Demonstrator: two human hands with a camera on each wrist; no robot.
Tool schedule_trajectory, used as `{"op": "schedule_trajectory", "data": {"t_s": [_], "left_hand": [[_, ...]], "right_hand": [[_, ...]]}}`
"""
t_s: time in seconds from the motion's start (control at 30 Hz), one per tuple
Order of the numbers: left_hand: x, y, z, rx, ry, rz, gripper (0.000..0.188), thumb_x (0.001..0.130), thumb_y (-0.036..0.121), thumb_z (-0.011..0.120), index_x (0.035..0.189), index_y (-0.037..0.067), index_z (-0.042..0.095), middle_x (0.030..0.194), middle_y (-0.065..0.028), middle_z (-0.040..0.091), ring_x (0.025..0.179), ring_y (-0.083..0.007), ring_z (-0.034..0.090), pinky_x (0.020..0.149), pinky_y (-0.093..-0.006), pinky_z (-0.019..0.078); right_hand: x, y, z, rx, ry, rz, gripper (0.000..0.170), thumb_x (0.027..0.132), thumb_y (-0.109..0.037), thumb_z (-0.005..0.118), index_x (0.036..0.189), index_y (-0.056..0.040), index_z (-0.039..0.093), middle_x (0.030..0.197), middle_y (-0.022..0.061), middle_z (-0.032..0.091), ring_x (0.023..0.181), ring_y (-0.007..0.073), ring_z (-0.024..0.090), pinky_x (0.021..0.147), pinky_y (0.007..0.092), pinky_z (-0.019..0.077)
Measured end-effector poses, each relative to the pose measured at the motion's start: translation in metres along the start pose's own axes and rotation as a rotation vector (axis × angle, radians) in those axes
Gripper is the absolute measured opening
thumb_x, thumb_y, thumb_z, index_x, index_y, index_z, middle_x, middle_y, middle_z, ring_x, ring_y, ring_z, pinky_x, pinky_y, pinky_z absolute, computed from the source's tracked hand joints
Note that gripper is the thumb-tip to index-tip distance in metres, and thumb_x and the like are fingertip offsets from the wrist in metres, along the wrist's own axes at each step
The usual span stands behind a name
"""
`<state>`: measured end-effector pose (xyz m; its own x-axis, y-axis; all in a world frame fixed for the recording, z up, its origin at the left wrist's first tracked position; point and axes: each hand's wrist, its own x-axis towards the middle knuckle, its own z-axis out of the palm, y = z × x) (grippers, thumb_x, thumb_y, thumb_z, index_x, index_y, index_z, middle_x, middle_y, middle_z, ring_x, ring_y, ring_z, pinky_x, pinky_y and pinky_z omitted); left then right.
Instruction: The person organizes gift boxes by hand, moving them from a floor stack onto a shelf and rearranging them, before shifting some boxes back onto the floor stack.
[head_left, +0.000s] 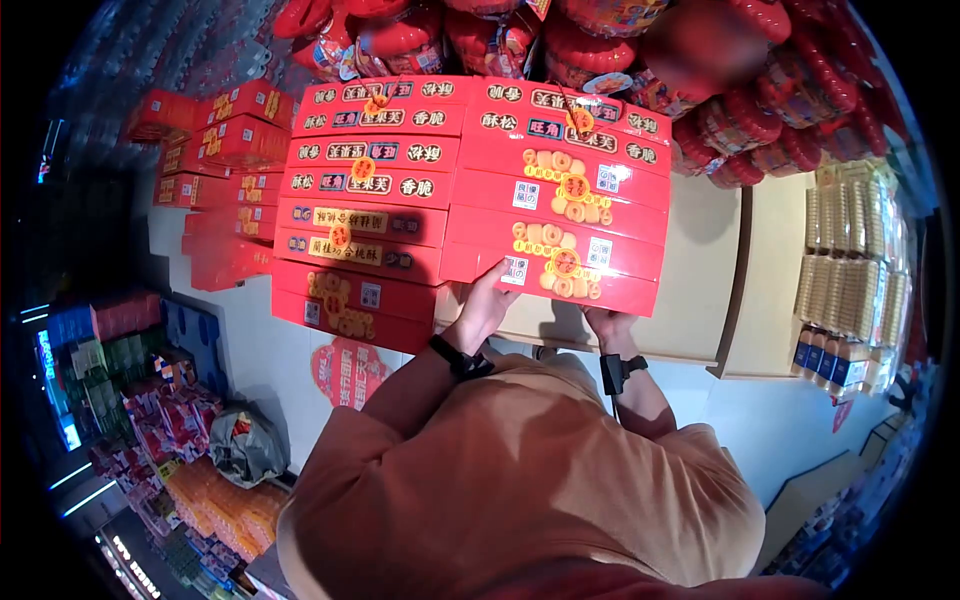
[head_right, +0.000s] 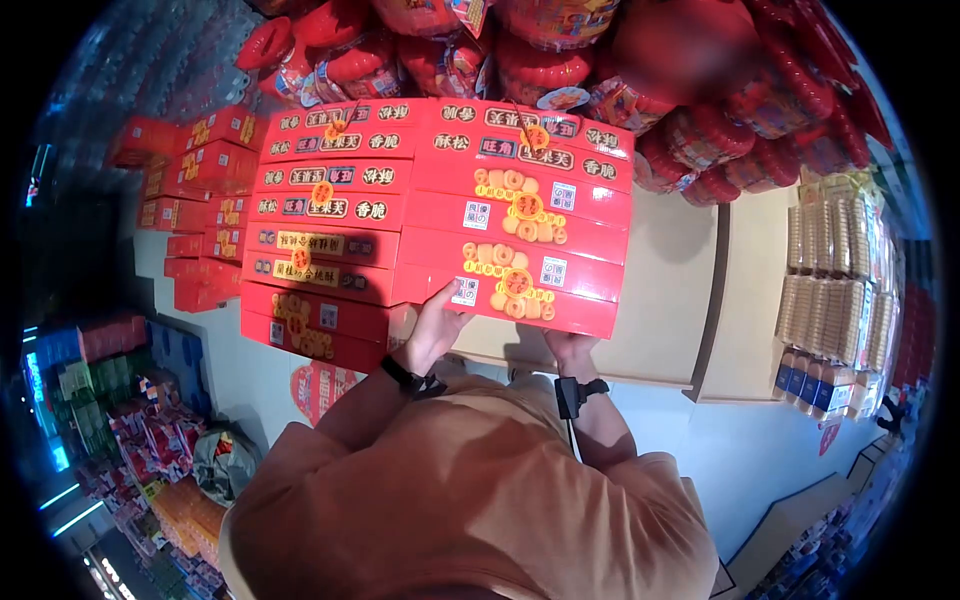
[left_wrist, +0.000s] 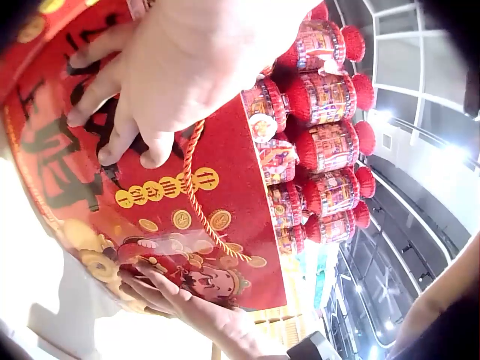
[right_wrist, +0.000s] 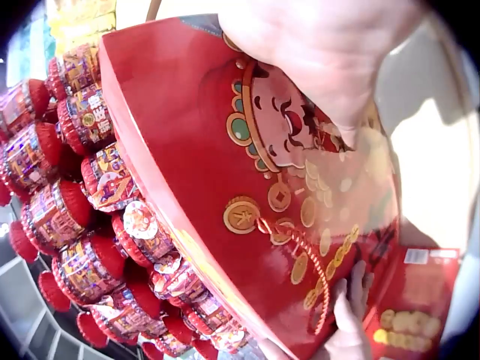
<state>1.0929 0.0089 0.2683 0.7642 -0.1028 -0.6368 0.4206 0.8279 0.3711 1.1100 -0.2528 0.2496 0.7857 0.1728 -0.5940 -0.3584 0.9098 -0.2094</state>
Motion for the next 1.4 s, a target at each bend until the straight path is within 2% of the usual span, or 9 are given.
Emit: {"op": "schedule_trajectory", "data": {"t_s": [0.4, 0.43, 0.47, 0.53, 0.67, 0.87, 0.93, 1.03, 1.4], "left_hand": [[-0.003, -0.001, -0.003, 0.154, 0.031, -0.152, 0.063, 0.095, 0.051, 0.065, 0.142, 0.011, 0.052, 0.133, -0.0135, 0.059, 0.126, -0.0287, 0.052, 0.116, -0.0432, 0.0334], [0.001, 0.0, -0.003, 0.173, 0.034, -0.163, 0.065, 0.094, 0.053, 0.065, 0.143, 0.012, 0.051, 0.134, -0.0135, 0.059, 0.126, -0.0288, 0.052, 0.116, -0.0432, 0.0329], [0.001, 0.002, -0.003, 0.193, 0.041, -0.178, 0.067, 0.094, 0.054, 0.064, 0.144, 0.012, 0.051, 0.135, -0.0136, 0.058, 0.126, -0.0288, 0.052, 0.117, -0.0433, 0.0323], [0.002, 0.0, -0.003, 0.22, 0.062, -0.175, 0.074, 0.091, 0.058, 0.065, 0.146, 0.011, 0.049, 0.139, -0.0149, 0.055, 0.131, -0.0323, 0.048, 0.117, -0.0454, 0.03], [0.0, -0.001, -0.007, 0.244, 0.004, -0.18, 0.082, 0.087, 0.063, 0.065, 0.148, 0.01, 0.048, 0.144, -0.016, 0.053, 0.132, -0.0346, 0.046, 0.116, -0.0485, 0.0298], [0.002, -0.012, -0.014, 0.225, -0.028, -0.14, 0.064, 0.087, 0.06, 0.065, 0.134, 0.016, 0.057, 0.131, -0.0079, 0.061, 0.111, -0.024, 0.055, 0.09, -0.0388, 0.0426], [-0.001, -0.013, -0.02, 0.255, -0.147, -0.116, 0.093, 0.087, 0.06, 0.067, 0.155, 0.004, 0.035, 0.15, -0.0157, 0.045, 0.132, -0.0352, 0.046, 0.114, -0.0463, 0.0325], [0.013, -0.025, -0.026, 0.252, -0.046, -0.101, 0.067, 0.087, 0.06, 0.066, 0.135, 0.015, 0.054, 0.13, -0.0074, 0.061, 0.113, -0.0246, 0.056, 0.095, -0.0401, 0.0407], [-0.017, -0.028, -0.055, 0.165, -0.104, -0.019, 0.073, 0.084, 0.054, 0.073, 0.139, 0.012, 0.049, 0.145, -0.012, 0.048, 0.136, -0.0309, 0.044, 0.119, -0.056, 0.0256]], "right_hand": [[0.008, -0.026, -0.081, -0.313, 0.144, 0.18, 0.09, 0.091, -0.079, 0.035, 0.135, -0.0029, 0.056, 0.127, 0.0243, 0.063, 0.109, 0.0431, 0.066, 0.093, 0.0472, 0.0554], [0.001, -0.014, -0.06, -0.426, 0.311, 0.09, 0.127, 0.076, -0.101, 0.004, 0.135, -0.0018, 0.055, 0.104, 0.0195, 0.067, 0.084, 0.027, 0.067, 0.068, 0.0339, 0.0508], [0.001, -0.014, -0.065, -0.401, 0.315, 0.146, 0.132, 0.073, -0.101, -0.005, 0.133, -0.0012, 0.057, 0.101, 0.0192, 0.068, 0.084, 0.0279, 0.067, 0.067, 0.0305, 0.0493], [-0.003, -0.01, -0.083, -0.365, 0.148, 0.065, 0.129, 0.078, -0.097, -0.005, 0.146, 0.0003, 0.046, 0.114, 0.0226, 0.067, 0.094, 0.0303, 0.068, 0.07, 0.035, 0.0518], [-0.041, 0.018, -0.072, -0.493, 0.418, -0.11, 0.114, 0.09, -0.09, 0.013, 0.164, -0.0042, 0.005, 0.146, 0.027, 0.053, 0.122, 0.0373, 0.062, 0.091, 0.0451, 0.052], [-0.106, 0.04, -0.1, -0.618, 0.461, -0.049, 0.106, 0.095, -0.085, 0.015, 0.16, -0.0013, 0.025, 0.146, 0.0235, 0.055, 0.127, 0.0335, 0.06, 0.103, 0.0467, 0.0426], [-0.121, 0.039, -0.123, -0.652, 0.493, -0.047, 0.106, 0.096, -0.085, 0.018, 0.16, -0.001, 0.026, 0.146, 0.0236, 0.054, 0.128, 0.0346, 0.058, 0.108, 0.0495, 0.0408], [-0.146, 0.037, -0.14, -0.711, 0.55, -0.054, 0.107, 0.095, -0.085, 0.023, 0.159, 0.0019, 0.027, 0.142, 0.0234, 0.056, 0.127, 0.0365, 0.058, 0.113, 0.0544, 0.0376], [-0.192, 0.013, -0.252, -1.33, 0.513, 0.074, 0.096, 0.096, -0.081, 0.033, 0.15, -0.0017, 0.043, 0.124, 0.02, 0.069, 0.101, 0.0299, 0.069, 0.089, 0.0459, 0.0465]]}}
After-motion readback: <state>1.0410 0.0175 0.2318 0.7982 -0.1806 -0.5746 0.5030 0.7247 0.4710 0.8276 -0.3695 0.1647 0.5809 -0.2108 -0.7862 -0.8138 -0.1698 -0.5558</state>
